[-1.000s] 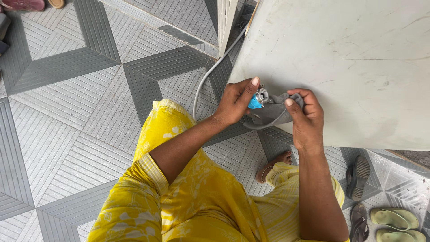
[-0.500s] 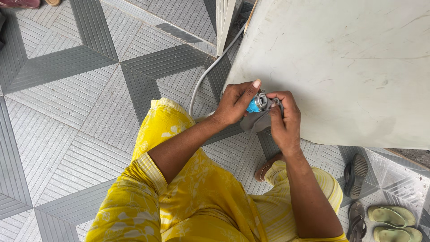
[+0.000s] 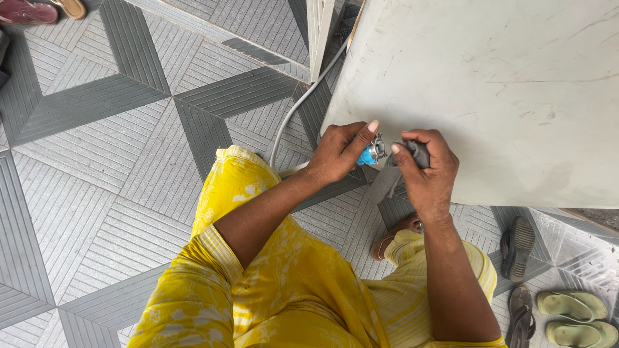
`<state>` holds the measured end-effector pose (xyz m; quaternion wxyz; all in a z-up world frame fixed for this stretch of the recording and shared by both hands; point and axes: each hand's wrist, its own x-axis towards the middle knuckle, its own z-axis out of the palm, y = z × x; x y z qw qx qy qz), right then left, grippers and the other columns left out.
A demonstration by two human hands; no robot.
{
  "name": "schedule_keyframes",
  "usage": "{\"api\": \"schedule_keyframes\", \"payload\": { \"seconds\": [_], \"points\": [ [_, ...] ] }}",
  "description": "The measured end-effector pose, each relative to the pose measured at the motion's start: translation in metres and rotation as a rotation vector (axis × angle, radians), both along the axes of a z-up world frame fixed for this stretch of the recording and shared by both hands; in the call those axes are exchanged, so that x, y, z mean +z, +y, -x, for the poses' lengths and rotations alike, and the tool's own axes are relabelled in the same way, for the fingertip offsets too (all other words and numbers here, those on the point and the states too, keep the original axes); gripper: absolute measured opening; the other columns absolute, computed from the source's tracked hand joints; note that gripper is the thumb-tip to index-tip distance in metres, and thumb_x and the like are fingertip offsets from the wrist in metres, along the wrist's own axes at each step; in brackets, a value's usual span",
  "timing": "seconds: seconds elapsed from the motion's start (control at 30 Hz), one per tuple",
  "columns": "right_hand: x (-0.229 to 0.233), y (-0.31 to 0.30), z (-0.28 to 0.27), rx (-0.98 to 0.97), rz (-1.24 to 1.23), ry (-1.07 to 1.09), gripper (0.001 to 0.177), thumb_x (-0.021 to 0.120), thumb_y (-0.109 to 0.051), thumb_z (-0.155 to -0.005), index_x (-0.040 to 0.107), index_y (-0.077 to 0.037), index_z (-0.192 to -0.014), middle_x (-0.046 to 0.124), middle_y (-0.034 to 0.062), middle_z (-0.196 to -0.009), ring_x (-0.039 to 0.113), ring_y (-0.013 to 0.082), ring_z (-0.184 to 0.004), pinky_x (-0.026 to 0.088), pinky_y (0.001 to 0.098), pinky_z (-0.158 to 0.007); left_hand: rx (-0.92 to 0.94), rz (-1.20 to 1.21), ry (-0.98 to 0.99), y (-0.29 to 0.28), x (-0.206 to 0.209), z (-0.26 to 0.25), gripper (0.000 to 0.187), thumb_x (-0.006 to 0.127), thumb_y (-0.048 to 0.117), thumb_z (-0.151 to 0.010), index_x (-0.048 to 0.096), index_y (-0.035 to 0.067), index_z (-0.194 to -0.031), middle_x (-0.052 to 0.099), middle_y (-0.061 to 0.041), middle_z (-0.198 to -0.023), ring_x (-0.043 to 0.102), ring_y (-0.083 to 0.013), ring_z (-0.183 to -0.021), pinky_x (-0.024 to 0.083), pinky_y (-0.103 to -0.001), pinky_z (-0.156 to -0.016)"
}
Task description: The person manipulates a blue water inlet valve and its metal ring by hand before using a grey cloth to wipe the front surface of a washing machine.
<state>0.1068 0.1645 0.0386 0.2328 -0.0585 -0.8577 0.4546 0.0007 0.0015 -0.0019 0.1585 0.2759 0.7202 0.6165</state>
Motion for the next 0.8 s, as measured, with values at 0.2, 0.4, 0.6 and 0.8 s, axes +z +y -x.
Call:
{"api": "schedule_keyframes", "payload": {
  "seconds": [0.2,0.4,0.6,0.8],
  "points": [
    [0.004,-0.006,0.005,0.181,-0.260,-0.003,0.014,0.072,0.001,-0.096,0.069,-0.003,-0.109,0.065,0.0066,-0.113,0.069,0.0147,-0.098,0.060,0.0288,-0.079,0.043,-0.002,0.130,0.003,-0.013,0.002,0.063,0.039,0.051,-0.109,0.071,0.005,-0.080,0.056,-0.003,-0.050,0.056,-0.0106,-0.044,0.043,-0.031,-0.042],
    [0.012,-0.003,-0.001,0.298,-0.238,-0.135,0.037,0.062,0.010,-0.085,0.070,-0.004,-0.119,0.057,0.0097,-0.126,0.066,0.0166,-0.105,0.059,0.0304,-0.089,0.082,0.051,0.121,0.002,-0.013,0.003,0.061,0.040,0.049,-0.107,0.074,0.005,-0.083,0.053,-0.003,-0.046,0.054,-0.0114,-0.040,0.041,-0.032,-0.039],
    [0.010,-0.002,-0.002,0.224,-0.168,-0.178,0.023,0.065,0.007,-0.095,0.070,-0.008,-0.112,0.064,0.0060,-0.107,0.070,0.0160,-0.092,0.059,0.0285,-0.069,0.019,0.049,0.113,0.005,-0.011,0.001,0.062,0.039,0.050,-0.107,0.071,0.006,-0.078,0.053,-0.002,-0.047,0.055,-0.0109,-0.041,0.043,-0.031,-0.039],
    [0.008,-0.005,-0.007,0.093,-0.159,-0.092,0.025,0.072,0.001,-0.095,0.061,-0.003,-0.118,0.066,0.0074,-0.103,0.068,0.0155,-0.086,0.055,0.0298,-0.069,-0.029,0.130,0.122,0.011,-0.011,0.001,0.065,0.040,0.051,-0.108,0.068,0.005,-0.073,0.052,-0.002,-0.048,0.053,-0.0113,-0.044,0.043,-0.032,-0.043]
  ]
}}
